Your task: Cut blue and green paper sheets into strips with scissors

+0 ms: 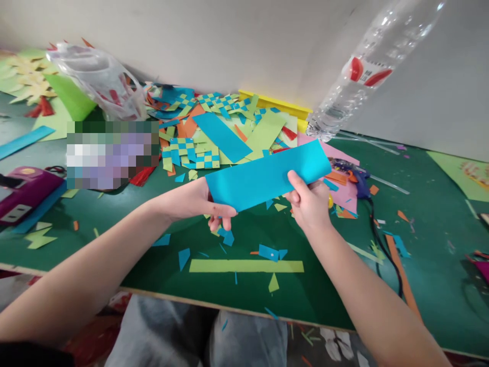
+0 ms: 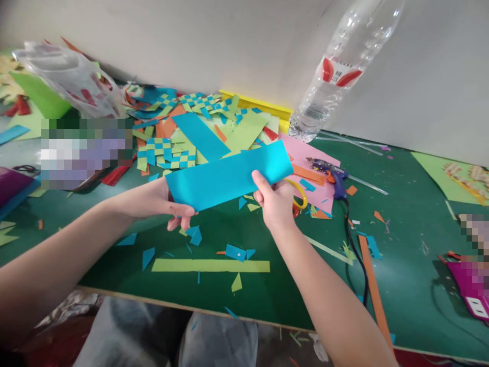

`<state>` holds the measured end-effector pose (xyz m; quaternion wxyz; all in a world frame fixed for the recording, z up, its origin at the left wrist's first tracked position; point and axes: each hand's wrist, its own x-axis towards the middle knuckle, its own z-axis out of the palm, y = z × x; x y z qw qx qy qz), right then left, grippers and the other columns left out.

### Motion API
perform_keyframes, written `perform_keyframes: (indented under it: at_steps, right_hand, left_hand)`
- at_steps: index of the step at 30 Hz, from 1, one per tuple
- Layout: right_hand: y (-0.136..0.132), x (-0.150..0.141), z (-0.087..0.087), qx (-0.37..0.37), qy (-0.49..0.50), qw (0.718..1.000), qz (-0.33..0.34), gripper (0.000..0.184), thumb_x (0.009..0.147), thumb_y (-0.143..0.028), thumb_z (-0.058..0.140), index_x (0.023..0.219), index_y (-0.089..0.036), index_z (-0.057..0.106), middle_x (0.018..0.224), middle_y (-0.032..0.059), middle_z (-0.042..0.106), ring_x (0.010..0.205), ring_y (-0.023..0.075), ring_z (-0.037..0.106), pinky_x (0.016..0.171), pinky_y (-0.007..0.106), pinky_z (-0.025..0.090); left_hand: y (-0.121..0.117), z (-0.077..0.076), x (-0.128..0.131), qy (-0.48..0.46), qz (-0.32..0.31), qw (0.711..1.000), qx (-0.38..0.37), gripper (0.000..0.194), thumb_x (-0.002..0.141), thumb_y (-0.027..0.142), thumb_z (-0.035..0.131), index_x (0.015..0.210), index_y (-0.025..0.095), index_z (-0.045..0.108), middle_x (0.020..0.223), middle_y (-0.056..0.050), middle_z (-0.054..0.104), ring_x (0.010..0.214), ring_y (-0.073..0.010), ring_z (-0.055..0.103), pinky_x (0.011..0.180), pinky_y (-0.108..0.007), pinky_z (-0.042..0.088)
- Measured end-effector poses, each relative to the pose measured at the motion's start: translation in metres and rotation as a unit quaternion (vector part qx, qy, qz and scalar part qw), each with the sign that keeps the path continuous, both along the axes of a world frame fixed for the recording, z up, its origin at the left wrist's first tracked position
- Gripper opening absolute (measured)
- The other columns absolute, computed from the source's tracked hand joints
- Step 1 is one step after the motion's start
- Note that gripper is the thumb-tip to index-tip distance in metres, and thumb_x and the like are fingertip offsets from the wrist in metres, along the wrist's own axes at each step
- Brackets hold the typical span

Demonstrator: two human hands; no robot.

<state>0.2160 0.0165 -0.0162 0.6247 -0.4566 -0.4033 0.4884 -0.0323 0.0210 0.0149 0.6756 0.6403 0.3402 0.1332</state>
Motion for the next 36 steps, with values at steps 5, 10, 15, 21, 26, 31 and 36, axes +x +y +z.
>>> perform_keyframes:
  at_steps: [5,10,15,21,26,31,36]
  right_hand:
    - [0.014,0.018,0.004,0.022,0.012,0.998,-0.052,0.039,0.064,-0.036,0.082,0.057,-0.021,0.047,0.041,-0.0108,0.036,0.034,0.0030,0.031,0.035,0.022,0.018]
    - [0.017,0.023,-0.001,0.031,-0.028,0.997,-0.065,0.034,0.070,-0.039,0.077,0.061,-0.021,0.051,0.042,-0.0101,0.036,0.037,0.0040,0.035,0.036,0.021,0.022]
    - [0.015,0.023,-0.002,0.040,-0.067,0.994,-0.070,0.033,0.074,-0.041,0.074,0.062,-0.020,0.052,0.042,-0.0087,0.042,0.036,0.0044,0.036,0.035,0.021,0.026]
    - [0.008,0.019,0.002,0.050,-0.177,0.980,-0.078,0.031,0.080,-0.042,0.069,0.064,-0.020,0.053,0.045,-0.0058,0.052,0.036,0.0057,0.042,0.037,0.021,0.034]
    - [0.004,0.018,0.002,0.078,-0.258,0.959,-0.087,0.028,0.080,-0.043,0.069,0.068,-0.021,0.057,0.049,-0.0039,0.057,0.042,0.0082,0.050,0.043,0.023,0.041]
    - [0.006,0.018,0.001,0.068,-0.220,0.971,-0.067,0.028,0.078,-0.043,0.071,0.068,-0.020,0.057,0.049,-0.0040,0.058,0.042,0.0081,0.051,0.042,0.022,0.041]
    - [0.006,0.015,0.001,0.049,-0.197,0.979,-0.035,0.029,0.077,-0.042,0.071,0.067,-0.020,0.056,0.051,-0.0032,0.060,0.042,0.0075,0.052,0.042,0.021,0.042]
  left_hand:
    - [0.008,0.000,-0.011,0.032,0.020,0.999,0.024,0.027,0.080,0.039,0.070,0.066,0.016,0.073,0.063,-0.004,0.070,0.046,-0.0078,0.057,0.048,-0.017,0.045]
    - [0.012,0.006,-0.012,0.050,0.045,0.997,0.045,0.033,0.081,0.040,0.069,0.058,0.015,0.070,0.050,-0.002,0.062,0.044,-0.0078,0.054,0.048,-0.018,0.045]
    - [0.014,0.001,-0.011,0.030,0.169,0.984,0.050,0.032,0.079,0.038,0.070,0.060,0.013,0.062,0.057,-0.003,0.062,0.047,-0.0068,0.053,0.045,-0.016,0.042]
    - [0.018,-0.005,-0.010,0.033,0.300,0.949,0.095,0.029,0.084,0.033,0.063,0.062,0.015,0.057,0.060,0.000,0.058,0.048,-0.0051,0.048,0.047,-0.016,0.039]
    - [0.016,0.000,-0.010,0.066,0.361,0.908,0.201,0.031,0.084,0.029,0.061,0.058,0.016,0.055,0.057,0.001,0.055,0.048,-0.0059,0.045,0.048,-0.018,0.036]
    - [0.016,-0.004,-0.010,0.023,0.395,0.895,0.207,0.030,0.083,0.028,0.063,0.057,0.016,0.053,0.058,0.000,0.055,0.049,-0.0061,0.045,0.047,-0.019,0.034]
    - [0.022,-0.008,-0.010,-0.088,0.455,0.878,0.121,0.012,0.080,0.020,0.064,0.091,0.017,0.061,0.057,0.004,0.051,0.047,-0.0056,0.042,0.045,-0.019,0.032]
